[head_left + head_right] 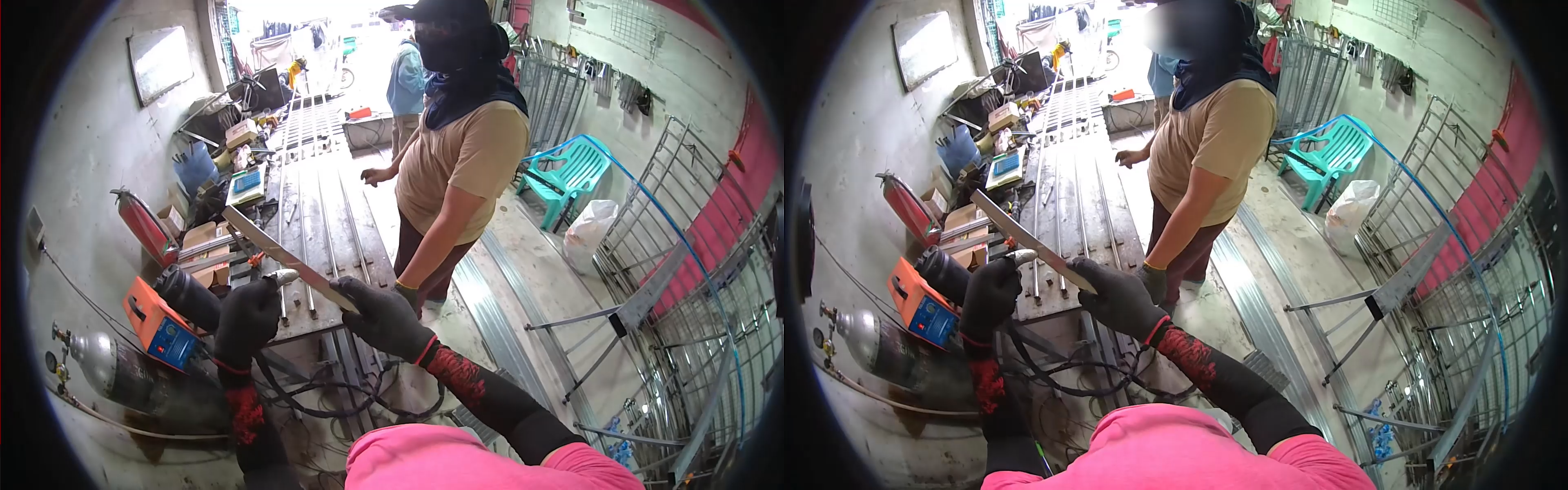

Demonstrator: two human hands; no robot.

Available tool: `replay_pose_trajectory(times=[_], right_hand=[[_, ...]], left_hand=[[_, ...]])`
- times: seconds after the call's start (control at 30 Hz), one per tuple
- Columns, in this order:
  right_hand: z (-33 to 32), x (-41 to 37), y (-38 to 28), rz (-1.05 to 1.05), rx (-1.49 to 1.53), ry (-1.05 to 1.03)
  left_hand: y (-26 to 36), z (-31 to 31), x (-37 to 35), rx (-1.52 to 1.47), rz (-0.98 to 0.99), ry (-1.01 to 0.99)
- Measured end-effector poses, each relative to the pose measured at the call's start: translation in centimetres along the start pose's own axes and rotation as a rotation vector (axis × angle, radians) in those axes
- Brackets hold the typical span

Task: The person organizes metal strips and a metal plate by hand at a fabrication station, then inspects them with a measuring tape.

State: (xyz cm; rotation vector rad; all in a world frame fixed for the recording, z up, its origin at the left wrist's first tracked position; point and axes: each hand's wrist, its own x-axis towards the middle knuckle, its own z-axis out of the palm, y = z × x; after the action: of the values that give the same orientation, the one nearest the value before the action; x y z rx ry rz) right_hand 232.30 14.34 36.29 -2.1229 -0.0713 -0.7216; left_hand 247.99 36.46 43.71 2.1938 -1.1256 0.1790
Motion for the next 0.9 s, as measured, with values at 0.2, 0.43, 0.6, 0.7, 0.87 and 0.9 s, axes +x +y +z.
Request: replay_pose_trajectory(times=[0.2, 0.43, 0.6, 0.7, 0.87, 0.9], right_hand=[[0.0, -0.4, 0.0, 0.018, 0.016, 0.02], [0.1, -0.6, 0.6, -0.023, -0.016, 0.024], [0.4, -0.8, 0.8, 0.002, 0.036, 0.013], [-0.1, -0.7, -0.1, 0.004, -0.012, 0.001], [0.4, -0.7, 0.3, 0.0, 0.063, 0.021], [0.2, -0.7, 0.0, 0.01, 0.064, 0.015]], left_hand=[[0.4, 0.1, 0.0, -0.014, -0.002, -0.014], [0.5, 0.0, 0.0, 0.05, 0.02, -0.011], [1.3, -0.3, -0.1, -0.026, 0.001, -0.042], [0.2, 0.1, -0.3, 0.004, 0.038, -0.016], [0.8, -0.4, -0.4, 0.017, 0.013, -0.038], [1.5, -0.6, -0.4, 0.006, -0.014, -0.036]])
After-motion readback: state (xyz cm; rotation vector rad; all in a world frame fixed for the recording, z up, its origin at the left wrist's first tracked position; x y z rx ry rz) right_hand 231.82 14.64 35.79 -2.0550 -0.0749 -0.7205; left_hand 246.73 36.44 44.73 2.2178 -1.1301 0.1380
